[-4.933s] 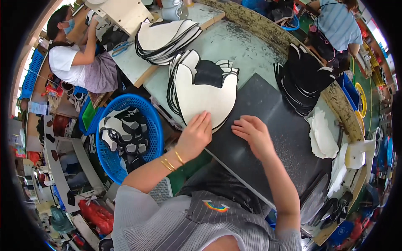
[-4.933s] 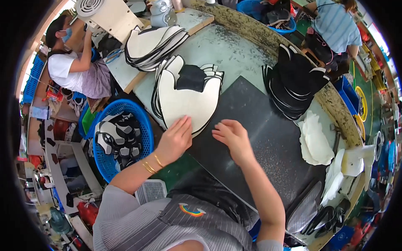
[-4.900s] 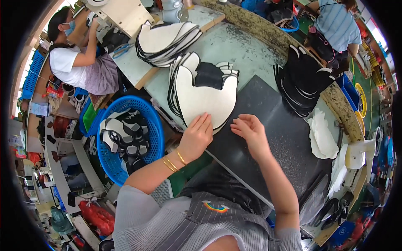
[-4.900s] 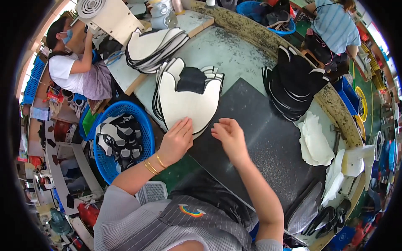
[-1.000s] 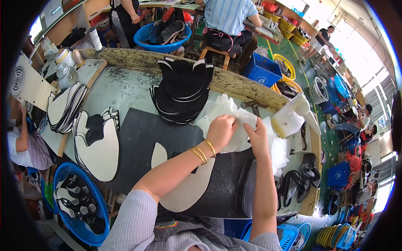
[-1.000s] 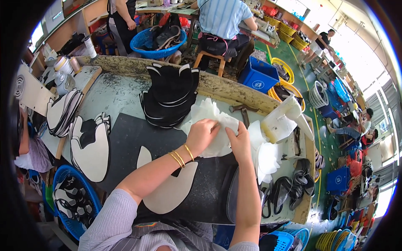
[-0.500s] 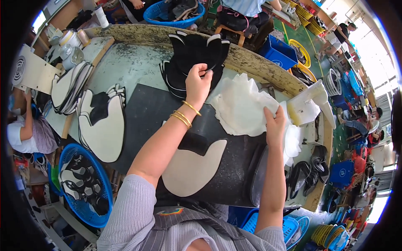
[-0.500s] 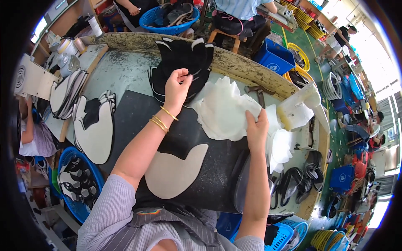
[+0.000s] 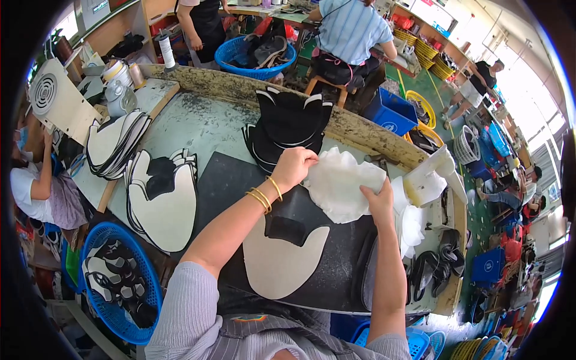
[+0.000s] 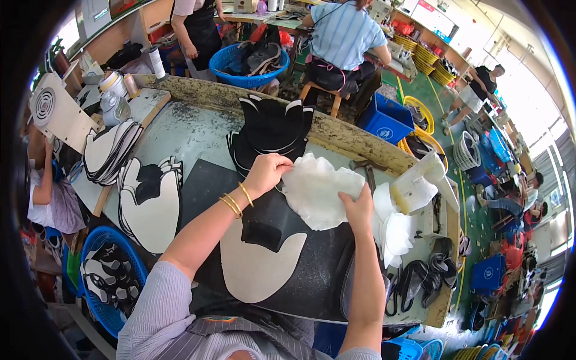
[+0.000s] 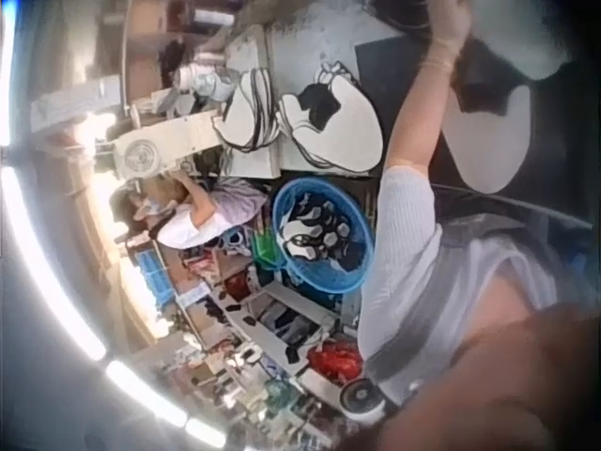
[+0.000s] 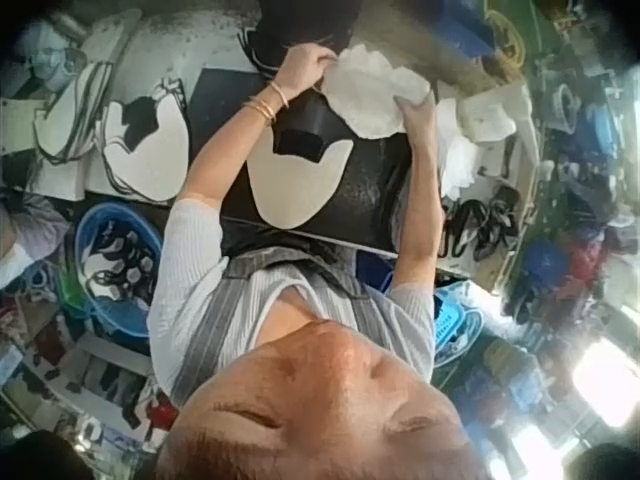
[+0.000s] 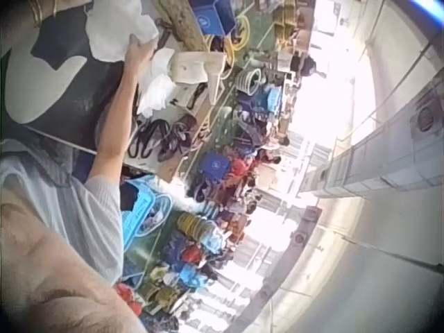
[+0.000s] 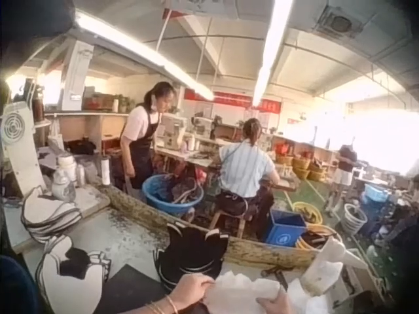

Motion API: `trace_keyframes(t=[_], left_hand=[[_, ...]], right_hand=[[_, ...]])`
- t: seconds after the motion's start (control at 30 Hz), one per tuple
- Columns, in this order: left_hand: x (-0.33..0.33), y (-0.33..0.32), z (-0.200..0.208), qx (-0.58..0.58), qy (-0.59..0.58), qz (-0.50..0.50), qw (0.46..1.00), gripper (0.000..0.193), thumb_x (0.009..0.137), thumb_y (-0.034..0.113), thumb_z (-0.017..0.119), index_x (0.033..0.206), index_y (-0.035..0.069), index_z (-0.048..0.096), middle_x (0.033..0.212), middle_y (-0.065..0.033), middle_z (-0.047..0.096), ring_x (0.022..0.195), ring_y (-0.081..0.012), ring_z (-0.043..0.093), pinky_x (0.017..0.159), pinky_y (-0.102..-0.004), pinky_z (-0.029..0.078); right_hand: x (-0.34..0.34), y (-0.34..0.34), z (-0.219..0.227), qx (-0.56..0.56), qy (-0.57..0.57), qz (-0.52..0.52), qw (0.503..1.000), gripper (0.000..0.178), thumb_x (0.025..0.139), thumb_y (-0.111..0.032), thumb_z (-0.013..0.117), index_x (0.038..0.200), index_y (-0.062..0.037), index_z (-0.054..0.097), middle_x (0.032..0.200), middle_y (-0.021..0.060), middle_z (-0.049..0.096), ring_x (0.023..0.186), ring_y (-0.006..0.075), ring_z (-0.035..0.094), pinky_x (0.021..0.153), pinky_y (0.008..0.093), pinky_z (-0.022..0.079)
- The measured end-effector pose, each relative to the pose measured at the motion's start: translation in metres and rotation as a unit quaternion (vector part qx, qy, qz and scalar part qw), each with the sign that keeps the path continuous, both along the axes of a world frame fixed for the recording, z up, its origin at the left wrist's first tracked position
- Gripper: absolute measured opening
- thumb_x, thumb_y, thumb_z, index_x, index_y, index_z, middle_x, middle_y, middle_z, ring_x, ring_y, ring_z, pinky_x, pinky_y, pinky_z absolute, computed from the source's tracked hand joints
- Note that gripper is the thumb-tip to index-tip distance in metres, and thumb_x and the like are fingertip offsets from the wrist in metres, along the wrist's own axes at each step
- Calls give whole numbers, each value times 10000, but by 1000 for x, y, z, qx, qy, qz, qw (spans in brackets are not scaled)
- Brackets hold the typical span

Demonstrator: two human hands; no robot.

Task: Assembling and aligning various components of a shoe upper at a factory workbench.

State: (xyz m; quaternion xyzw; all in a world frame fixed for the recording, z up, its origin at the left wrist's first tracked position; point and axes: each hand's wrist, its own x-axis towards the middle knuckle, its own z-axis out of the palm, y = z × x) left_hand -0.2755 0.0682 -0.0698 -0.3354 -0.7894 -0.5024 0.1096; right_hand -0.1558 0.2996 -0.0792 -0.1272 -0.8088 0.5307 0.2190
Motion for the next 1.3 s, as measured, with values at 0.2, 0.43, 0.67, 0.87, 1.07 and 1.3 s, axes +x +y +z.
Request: trace_keyframes(t=[0.2, 0.43, 0.67, 0.87, 1.07, 1.3], left_hand=[[10, -8, 25, 27, -333, -39, 942, 158, 872, 123, 621, 891, -34, 606, 694, -61, 645, 654, -113, 639, 567, -249, 520], [8, 20, 16, 165, -401, -96, 896, 170, 876, 116, 621, 859, -53, 613, 700, -81, 647, 598, -132, 648, 534, -237, 516], [39, 48, -39, 13, -138, 129, 982, 325, 760, 229, 732, 1068, 165, 648, 1132, -147, 526, 1140, -325, 460, 985, -393, 369], [28, 49, -42, 117, -160, 53, 979, 334, 700, 20, 706, 1023, 29, 621, 947, -190, 661, 894, -344, 641, 776, -378, 501], [20, 68, -29, 31, -146, 77, 986, 319, 693, -11, 661, 1008, 28, 628, 961, -181, 657, 925, -352, 626, 811, -377, 499], [53, 60, -21, -64, 121, 148, 979, 631, 706, 299, 747, 1251, 90, 505, 1315, -215, 416, 1196, -370, 422, 973, -485, 355]], right_hand=[[-12, -11, 6, 96, -43, -14, 994, 491, 713, -79, 723, 1146, 7, 509, 1058, 193, 605, 957, 355, 582, 846, 394, 452], [-18, -94, 19, 381, 99, -6, 919, 373, 758, -221, 732, 996, 2, 552, 932, 158, 563, 891, 339, 536, 797, 397, 440], [-35, -69, -11, -268, -8, 25, 963, 181, 921, -193, 538, 810, -55, 577, 771, -19, 571, 688, 67, 514, 596, 220, 397], [-8, 13, 8, -332, 76, -65, 938, 68, 890, -112, 546, 861, -66, 587, 738, -10, 571, 637, 90, 519, 606, 239, 441], [36, 79, 28, -334, 185, -193, 904, 67, 890, -106, 536, 911, -61, 582, 784, 23, 593, 637, 113, 540, 562, 277, 474], [92, 64, 83, -394, 286, -80, 870, 196, 926, -97, 450, 1106, -38, 503, 1070, 118, 602, 952, 267, 629, 770, 452, 559]])
